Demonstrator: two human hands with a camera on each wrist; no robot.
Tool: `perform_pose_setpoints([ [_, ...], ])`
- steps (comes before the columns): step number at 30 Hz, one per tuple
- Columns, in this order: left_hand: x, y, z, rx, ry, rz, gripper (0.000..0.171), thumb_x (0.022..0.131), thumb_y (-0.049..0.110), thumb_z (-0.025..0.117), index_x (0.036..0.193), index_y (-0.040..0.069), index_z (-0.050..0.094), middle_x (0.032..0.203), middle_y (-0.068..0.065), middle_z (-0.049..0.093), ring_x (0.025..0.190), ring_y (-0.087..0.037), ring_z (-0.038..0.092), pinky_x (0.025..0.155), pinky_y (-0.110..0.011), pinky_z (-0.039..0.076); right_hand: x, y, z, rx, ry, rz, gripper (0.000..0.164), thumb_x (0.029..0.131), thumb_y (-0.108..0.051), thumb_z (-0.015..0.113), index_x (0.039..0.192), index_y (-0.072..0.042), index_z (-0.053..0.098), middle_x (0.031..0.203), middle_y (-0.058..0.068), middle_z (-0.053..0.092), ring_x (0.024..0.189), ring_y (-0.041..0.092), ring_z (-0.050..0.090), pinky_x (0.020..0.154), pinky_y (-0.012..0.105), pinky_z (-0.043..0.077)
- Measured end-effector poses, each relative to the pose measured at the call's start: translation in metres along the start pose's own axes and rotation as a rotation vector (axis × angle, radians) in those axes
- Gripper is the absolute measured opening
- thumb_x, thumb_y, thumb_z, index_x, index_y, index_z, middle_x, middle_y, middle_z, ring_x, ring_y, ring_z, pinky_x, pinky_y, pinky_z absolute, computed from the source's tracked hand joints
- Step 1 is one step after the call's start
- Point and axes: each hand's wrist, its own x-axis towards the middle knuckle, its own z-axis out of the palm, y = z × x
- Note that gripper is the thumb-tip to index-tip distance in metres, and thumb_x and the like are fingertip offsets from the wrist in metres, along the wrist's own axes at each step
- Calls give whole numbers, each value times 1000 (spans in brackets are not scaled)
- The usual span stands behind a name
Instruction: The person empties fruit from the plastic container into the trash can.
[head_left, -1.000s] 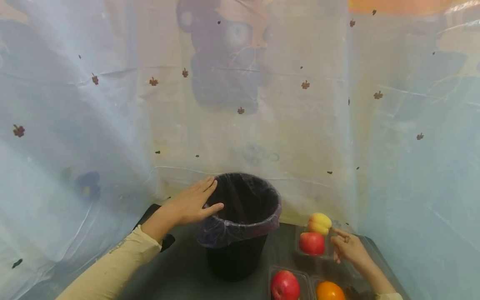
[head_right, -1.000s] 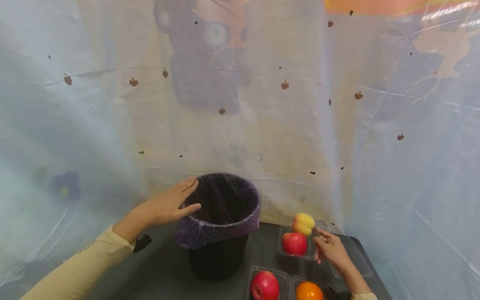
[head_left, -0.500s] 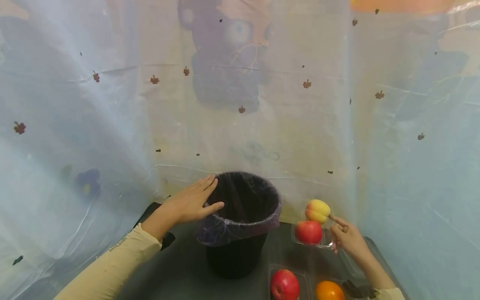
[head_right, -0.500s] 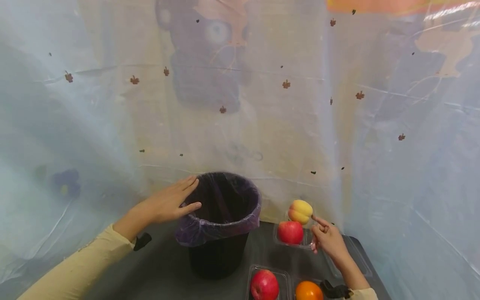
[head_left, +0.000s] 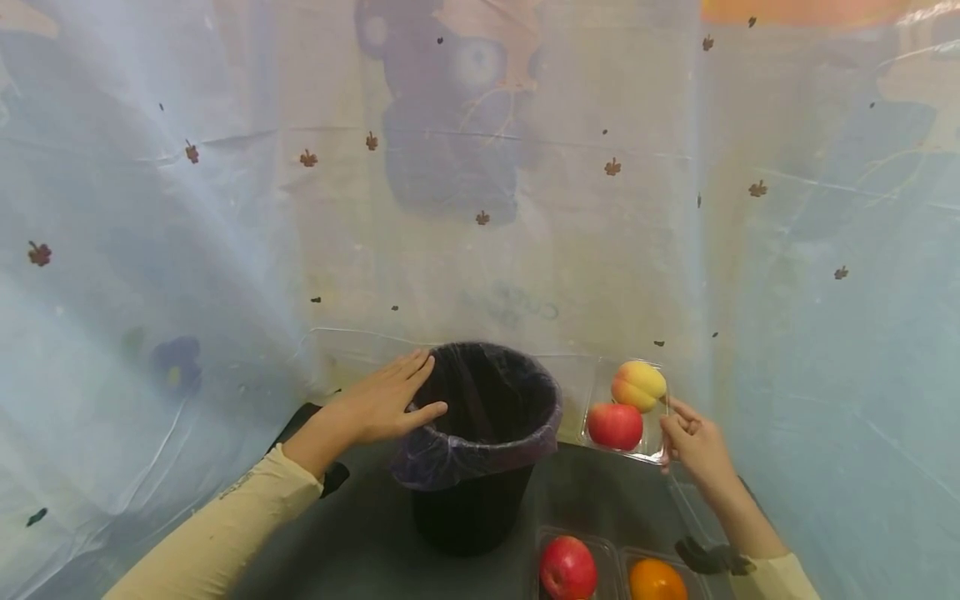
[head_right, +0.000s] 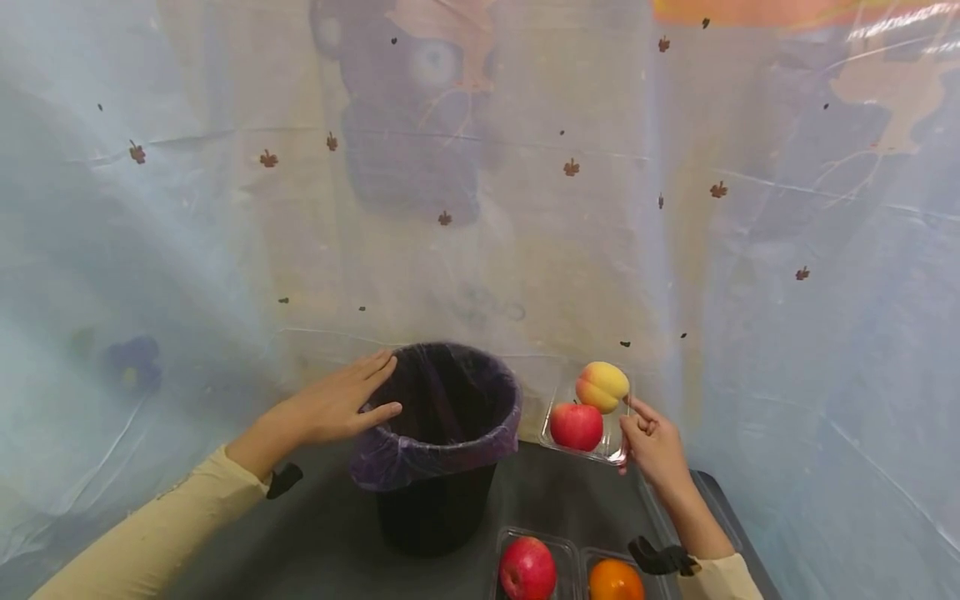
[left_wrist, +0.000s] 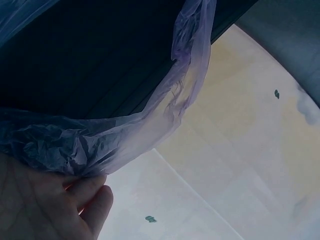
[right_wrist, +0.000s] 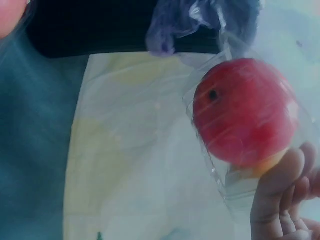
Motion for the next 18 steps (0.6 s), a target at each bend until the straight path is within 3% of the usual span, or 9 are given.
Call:
perform_pose_setpoints([
  [11, -1, 2, -3, 8, 2, 4, 98, 107, 74, 38, 171, 2, 19, 179, -18, 13, 165, -40, 14, 132, -58, 16, 8, -28, 7, 79, 23, -100, 53, 111, -5, 56, 160, 11, 41, 64, -2, 53, 47, 9, 51, 43, 27, 54],
  [18, -2, 2, -3, 10, -3, 4, 98, 107, 73, 38, 171, 2, 19, 179, -19, 12, 165, -40, 14, 132, -58, 16, 13, -50, 15, 52, 29, -113, 53, 112, -12, 58, 161, 5, 43, 66, -4, 54, 49, 10, 54, 46, 27, 55],
])
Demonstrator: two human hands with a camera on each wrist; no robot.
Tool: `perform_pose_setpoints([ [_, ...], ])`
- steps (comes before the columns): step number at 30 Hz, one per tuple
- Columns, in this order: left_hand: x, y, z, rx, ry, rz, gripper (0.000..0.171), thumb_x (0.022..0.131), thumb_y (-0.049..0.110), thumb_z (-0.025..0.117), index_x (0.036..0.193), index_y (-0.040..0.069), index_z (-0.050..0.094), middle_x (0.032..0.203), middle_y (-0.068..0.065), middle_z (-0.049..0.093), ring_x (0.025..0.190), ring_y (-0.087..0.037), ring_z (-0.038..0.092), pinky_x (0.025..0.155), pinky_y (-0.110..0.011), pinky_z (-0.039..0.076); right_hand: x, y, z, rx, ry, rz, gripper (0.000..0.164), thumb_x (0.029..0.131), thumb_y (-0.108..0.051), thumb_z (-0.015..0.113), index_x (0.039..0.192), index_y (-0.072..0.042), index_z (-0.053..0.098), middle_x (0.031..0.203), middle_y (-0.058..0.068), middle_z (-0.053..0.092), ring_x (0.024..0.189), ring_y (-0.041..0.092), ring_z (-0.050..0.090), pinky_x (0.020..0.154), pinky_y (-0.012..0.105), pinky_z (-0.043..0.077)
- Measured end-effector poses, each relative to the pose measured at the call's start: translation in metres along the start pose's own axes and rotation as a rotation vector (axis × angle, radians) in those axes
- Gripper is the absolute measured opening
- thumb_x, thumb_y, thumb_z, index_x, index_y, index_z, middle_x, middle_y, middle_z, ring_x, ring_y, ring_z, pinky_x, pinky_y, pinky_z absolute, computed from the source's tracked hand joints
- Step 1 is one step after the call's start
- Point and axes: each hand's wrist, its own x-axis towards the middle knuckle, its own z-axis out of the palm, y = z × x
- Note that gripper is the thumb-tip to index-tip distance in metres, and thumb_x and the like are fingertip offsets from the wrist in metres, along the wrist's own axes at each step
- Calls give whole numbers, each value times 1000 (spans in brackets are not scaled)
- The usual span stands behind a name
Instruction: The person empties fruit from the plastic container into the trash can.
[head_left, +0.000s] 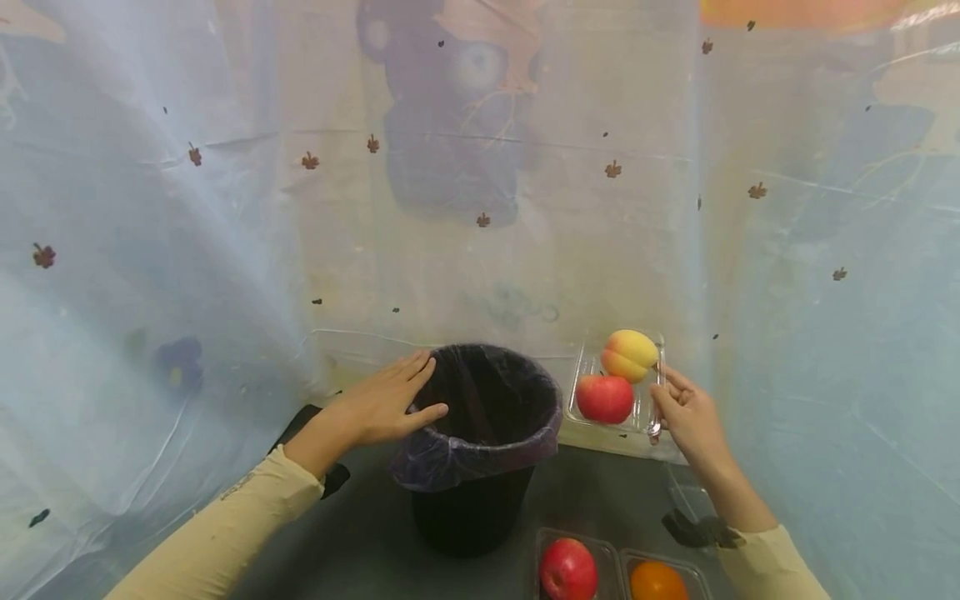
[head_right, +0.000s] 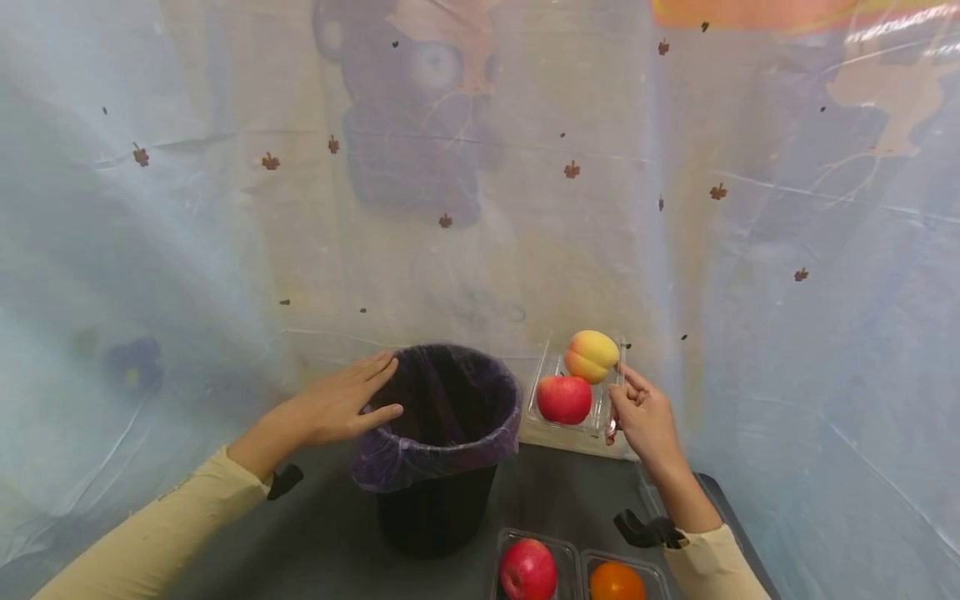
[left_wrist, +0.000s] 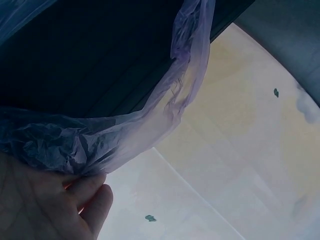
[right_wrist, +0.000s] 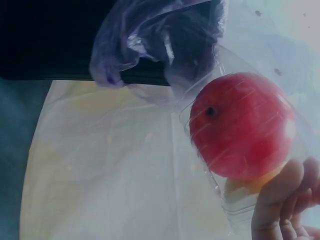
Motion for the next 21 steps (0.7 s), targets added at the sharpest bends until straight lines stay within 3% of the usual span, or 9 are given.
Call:
perform_pose_setpoints([
  [6, -1, 2, 0, -9, -1, -4, 98, 107, 74, 38, 171, 2, 18, 179, -18, 12, 165, -39, 13, 133, -58, 15, 8, -13, 7, 63, 7, -42, 54, 112, -7, 56, 162, 5, 41, 64, -3, 53, 46, 12, 57, 45, 29, 56],
  [21, 0, 0, -1, -46, -20, 6, 102, 106, 76, 38, 171, 1, 16, 179, -19, 9, 166, -39, 9, 133, -58, 12, 30, -35, 28, 62, 75, -239, 52, 107, 1, 60, 157, 3, 51, 65, 3, 55, 39, 13, 57, 40, 34, 55],
])
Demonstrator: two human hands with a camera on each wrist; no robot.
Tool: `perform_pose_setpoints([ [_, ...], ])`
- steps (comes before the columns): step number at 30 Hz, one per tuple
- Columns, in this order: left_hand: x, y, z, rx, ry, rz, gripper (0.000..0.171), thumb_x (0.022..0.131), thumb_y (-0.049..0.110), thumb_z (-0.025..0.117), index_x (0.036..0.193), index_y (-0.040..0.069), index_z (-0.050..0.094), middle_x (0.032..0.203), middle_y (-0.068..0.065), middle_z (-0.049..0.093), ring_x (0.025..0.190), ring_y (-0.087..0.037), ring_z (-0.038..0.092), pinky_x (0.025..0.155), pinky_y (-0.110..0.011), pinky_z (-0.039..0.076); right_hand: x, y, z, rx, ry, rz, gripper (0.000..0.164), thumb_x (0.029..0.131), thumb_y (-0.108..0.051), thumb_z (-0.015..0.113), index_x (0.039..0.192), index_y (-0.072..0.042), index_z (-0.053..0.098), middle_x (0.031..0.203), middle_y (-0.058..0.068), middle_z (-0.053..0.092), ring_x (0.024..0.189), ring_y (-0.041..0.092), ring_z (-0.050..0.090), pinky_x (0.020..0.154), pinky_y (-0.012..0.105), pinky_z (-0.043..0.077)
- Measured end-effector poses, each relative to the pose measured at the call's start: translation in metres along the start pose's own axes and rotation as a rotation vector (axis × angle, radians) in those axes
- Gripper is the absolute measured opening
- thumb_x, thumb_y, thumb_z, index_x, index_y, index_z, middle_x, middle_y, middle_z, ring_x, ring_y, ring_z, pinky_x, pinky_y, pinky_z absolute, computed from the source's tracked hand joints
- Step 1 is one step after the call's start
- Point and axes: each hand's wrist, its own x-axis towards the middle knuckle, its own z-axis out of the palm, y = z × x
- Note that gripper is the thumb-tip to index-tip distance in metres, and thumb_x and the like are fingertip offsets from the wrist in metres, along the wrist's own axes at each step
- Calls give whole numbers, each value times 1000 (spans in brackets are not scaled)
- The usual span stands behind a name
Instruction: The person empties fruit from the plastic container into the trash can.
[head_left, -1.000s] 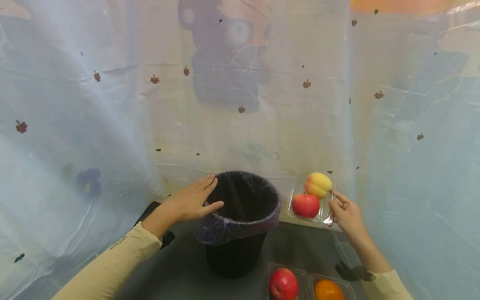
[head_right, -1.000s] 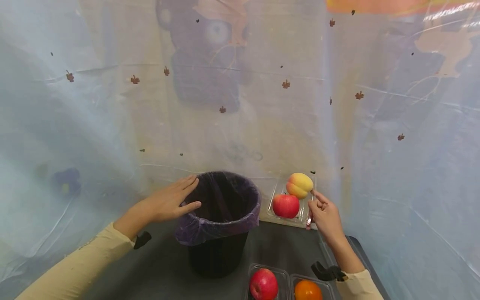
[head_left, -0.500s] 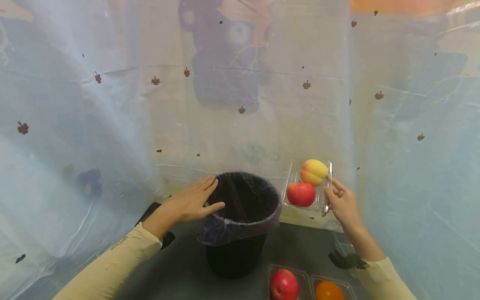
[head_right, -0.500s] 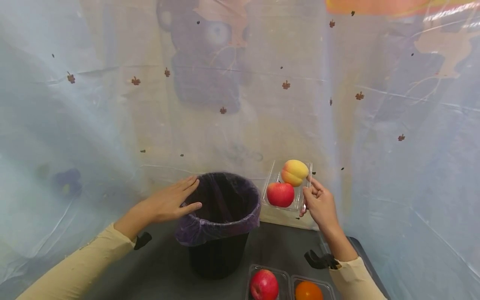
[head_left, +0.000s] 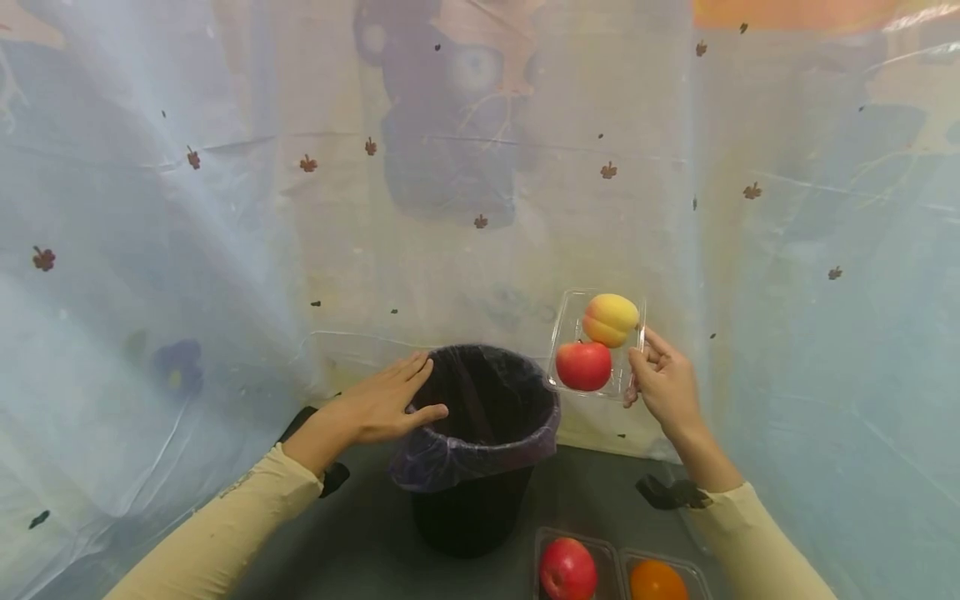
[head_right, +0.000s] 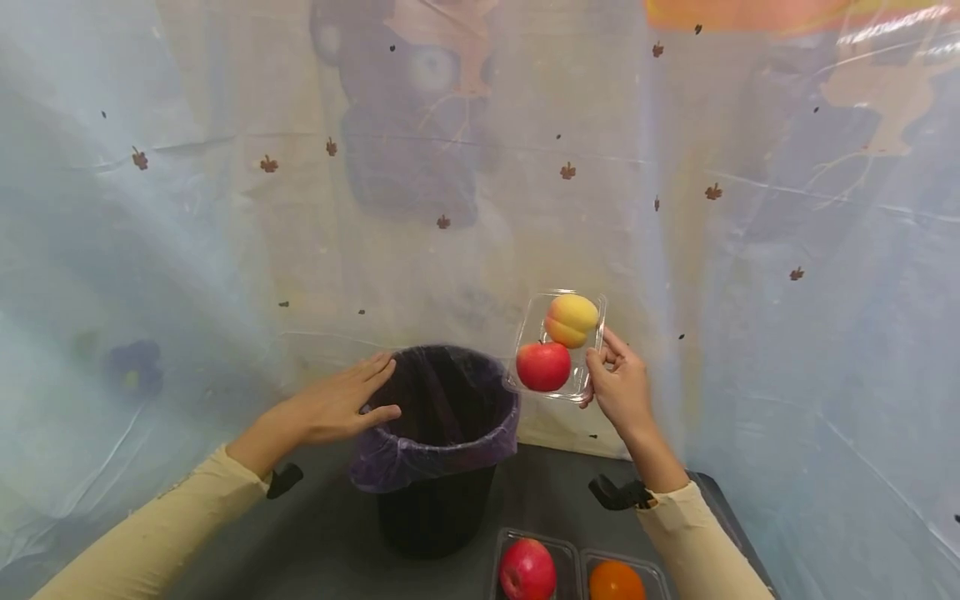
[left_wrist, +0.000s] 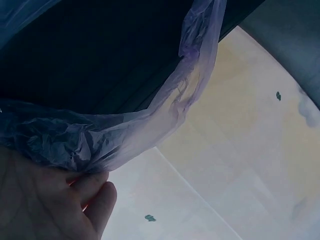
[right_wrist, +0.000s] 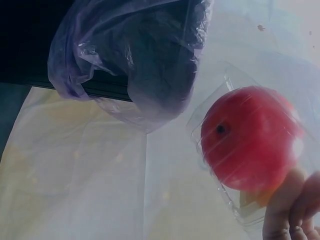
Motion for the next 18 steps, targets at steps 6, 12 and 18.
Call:
perform_pose_setpoints([
  [6, 1, 0, 0, -5, 0, 1, 104, 105, 77, 39, 171, 0, 17, 179, -19, 10, 166, -39, 9, 132, -59, 13, 5, 0, 8, -43, 23, -54, 52, 105, 1, 63, 156, 3, 53, 70, 13, 58, 38, 11, 55, 37, 31, 52],
  [12, 0, -1, 2, -2, 2, -10, 105, 104, 78, 39, 171, 2, 15, 179, -19, 8, 166, -38, 9, 132, -59, 14, 11, 1, 19, -91, 49, -122, 51, 104, 3, 62, 155, 2, 55, 66, 9, 54, 35, 20, 53, 35, 27, 48],
  [18, 0, 0, 2, 4, 8, -11, 105, 104, 79, 40, 172, 4, 15, 179, -17, 8, 166, -36, 9, 132, -59, 16, 6, -15, 31, -97, 57, -198, 48, 101, 12, 60, 149, 13, 55, 65, 19, 50, 33, 20, 48, 34, 22, 44],
])
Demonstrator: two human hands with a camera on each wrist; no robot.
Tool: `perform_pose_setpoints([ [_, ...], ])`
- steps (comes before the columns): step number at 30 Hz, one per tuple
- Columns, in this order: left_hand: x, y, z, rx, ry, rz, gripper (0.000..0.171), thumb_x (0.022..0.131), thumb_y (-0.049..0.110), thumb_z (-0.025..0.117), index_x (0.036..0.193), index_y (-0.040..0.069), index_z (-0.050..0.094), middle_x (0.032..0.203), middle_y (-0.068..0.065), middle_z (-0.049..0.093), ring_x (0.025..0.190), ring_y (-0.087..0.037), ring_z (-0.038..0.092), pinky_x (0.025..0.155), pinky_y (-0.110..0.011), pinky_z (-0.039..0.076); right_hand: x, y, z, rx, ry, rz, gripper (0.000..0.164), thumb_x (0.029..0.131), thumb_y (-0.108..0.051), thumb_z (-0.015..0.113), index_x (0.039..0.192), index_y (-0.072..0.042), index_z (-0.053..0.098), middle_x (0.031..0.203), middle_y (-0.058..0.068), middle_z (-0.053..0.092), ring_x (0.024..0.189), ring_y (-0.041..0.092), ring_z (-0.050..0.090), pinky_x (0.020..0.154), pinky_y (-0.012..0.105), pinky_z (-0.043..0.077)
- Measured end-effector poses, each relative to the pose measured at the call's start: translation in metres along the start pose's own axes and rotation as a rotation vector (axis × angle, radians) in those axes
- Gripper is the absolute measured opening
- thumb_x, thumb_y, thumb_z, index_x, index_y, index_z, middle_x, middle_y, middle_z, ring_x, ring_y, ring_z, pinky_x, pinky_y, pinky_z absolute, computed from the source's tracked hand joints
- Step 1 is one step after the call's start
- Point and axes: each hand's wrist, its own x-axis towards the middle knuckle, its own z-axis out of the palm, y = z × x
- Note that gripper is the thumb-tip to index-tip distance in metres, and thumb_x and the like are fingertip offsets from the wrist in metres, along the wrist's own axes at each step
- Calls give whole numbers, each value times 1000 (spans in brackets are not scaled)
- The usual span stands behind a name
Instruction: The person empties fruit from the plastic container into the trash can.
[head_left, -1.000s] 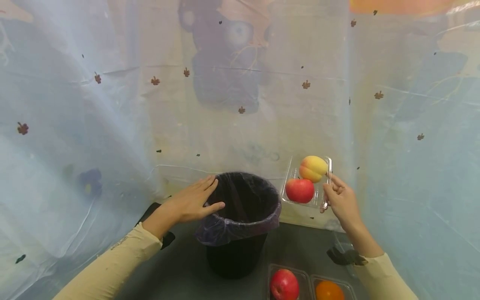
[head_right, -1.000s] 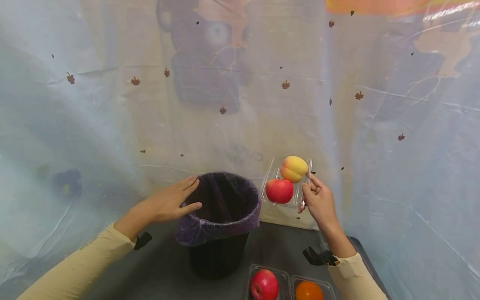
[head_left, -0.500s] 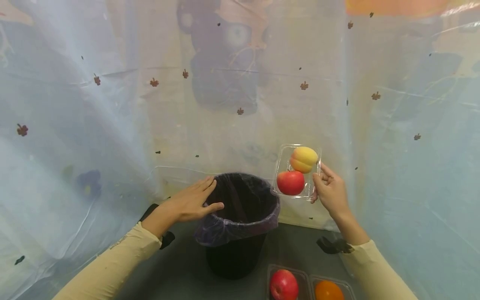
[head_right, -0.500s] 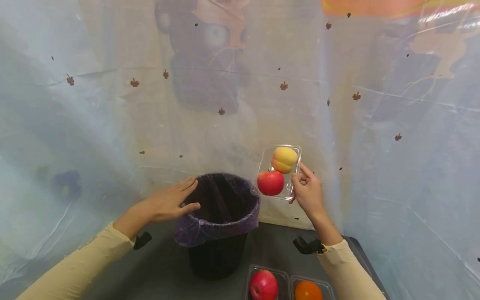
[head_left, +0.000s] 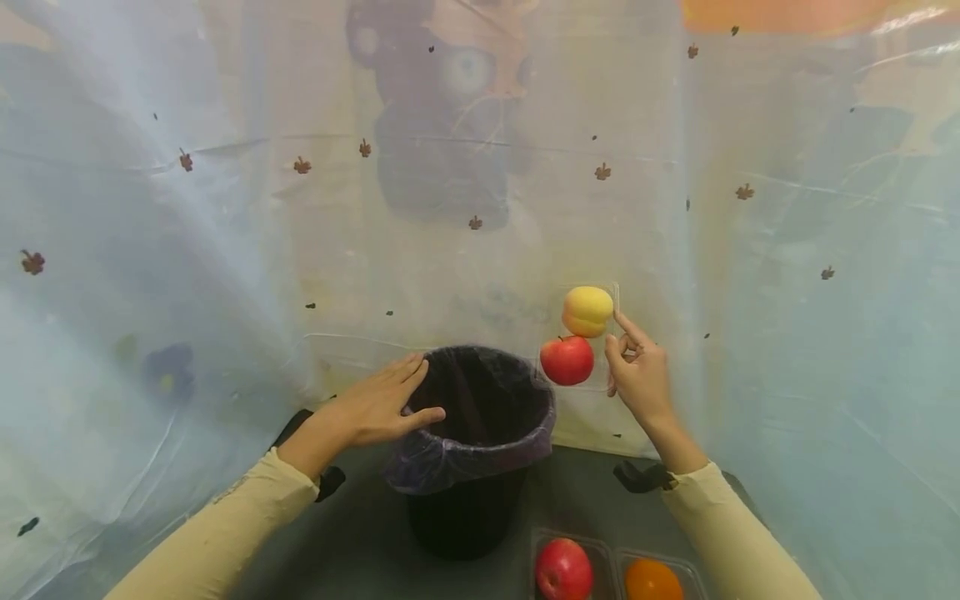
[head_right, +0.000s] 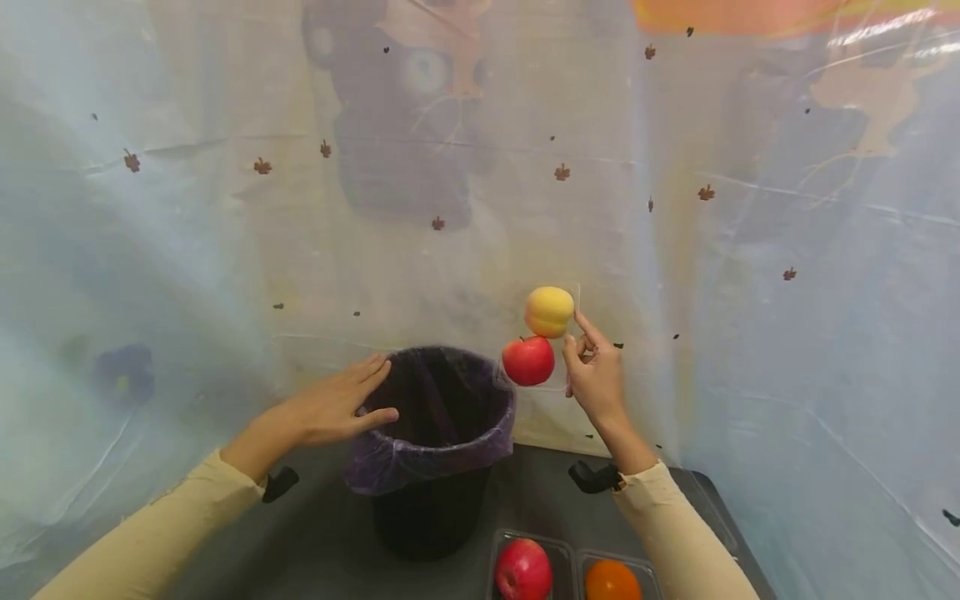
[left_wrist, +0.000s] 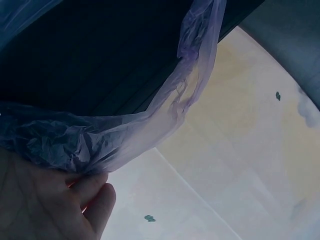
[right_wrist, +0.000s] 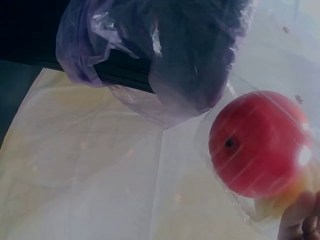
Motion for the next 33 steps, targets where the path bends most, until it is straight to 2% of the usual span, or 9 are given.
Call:
perform_pose_setpoints([
  [4, 1, 0, 0, 5, 5, 5, 105, 104, 79, 40, 172, 3, 16, 179, -17, 9, 166, -36, 10, 132, -59, 17, -1, -9, 6, -28, 13, -27, 46, 101, 13, 61, 147, 15, 56, 65, 21, 49, 33, 7, 46, 34, 19, 41],
  [7, 0, 1, 1, -1, 10, 6, 104, 104, 78, 41, 171, 2, 17, 179, -19, 10, 166, -38, 11, 131, -60, 17, -1, -11, 10, -39, 26, -57, 45, 100, 14, 61, 145, 15, 58, 64, 21, 49, 33, 2, 44, 33, 18, 39],
  [17, -1, 1, 1, -1, 15, 7, 104, 104, 78, 41, 171, 2, 17, 179, -19, 10, 165, -39, 11, 131, -61, 16, 3, -15, 24, -46, 99, -171, 40, 95, 18, 66, 135, 16, 66, 57, 22, 49, 33, 2, 41, 33, 15, 34],
  [23, -1, 1, 0, -5, 7, -5, 104, 104, 79, 39, 172, 3, 16, 179, -18, 9, 166, -38, 10, 132, -60, 16, 6, -19, 28, -108, 110, -216, 37, 93, 18, 71, 130, 16, 70, 55, 15, 47, 45, 3, 36, 43, 12, 28],
  [27, -1, 1, 0, -7, 9, 2, 104, 104, 78, 40, 171, 2, 17, 179, -19, 10, 166, -39, 11, 132, -61, 16, 9, -2, 30, -124, 98, -222, 38, 93, 16, 73, 131, 12, 71, 55, 13, 45, 50, 7, 34, 46, 13, 26],
  [30, -1, 1, 0, 1, 9, 1, 104, 104, 78, 40, 171, 3, 16, 179, -19, 10, 166, -38, 11, 132, -60, 16, 12, 13, 30, -147, 81, -238, 40, 94, 11, 75, 134, 5, 73, 55, 7, 46, 50, 7, 34, 46, 14, 26],
  [33, -1, 1, 1, 2, 8, -3, 103, 104, 78, 40, 172, 3, 16, 179, -18, 9, 166, -38, 11, 132, -60, 16, 13, 14, 30, -162, 50, -264, 41, 95, 8, 76, 136, -1, 74, 56, 1, 46, 50, 7, 35, 45, 16, 27],
])
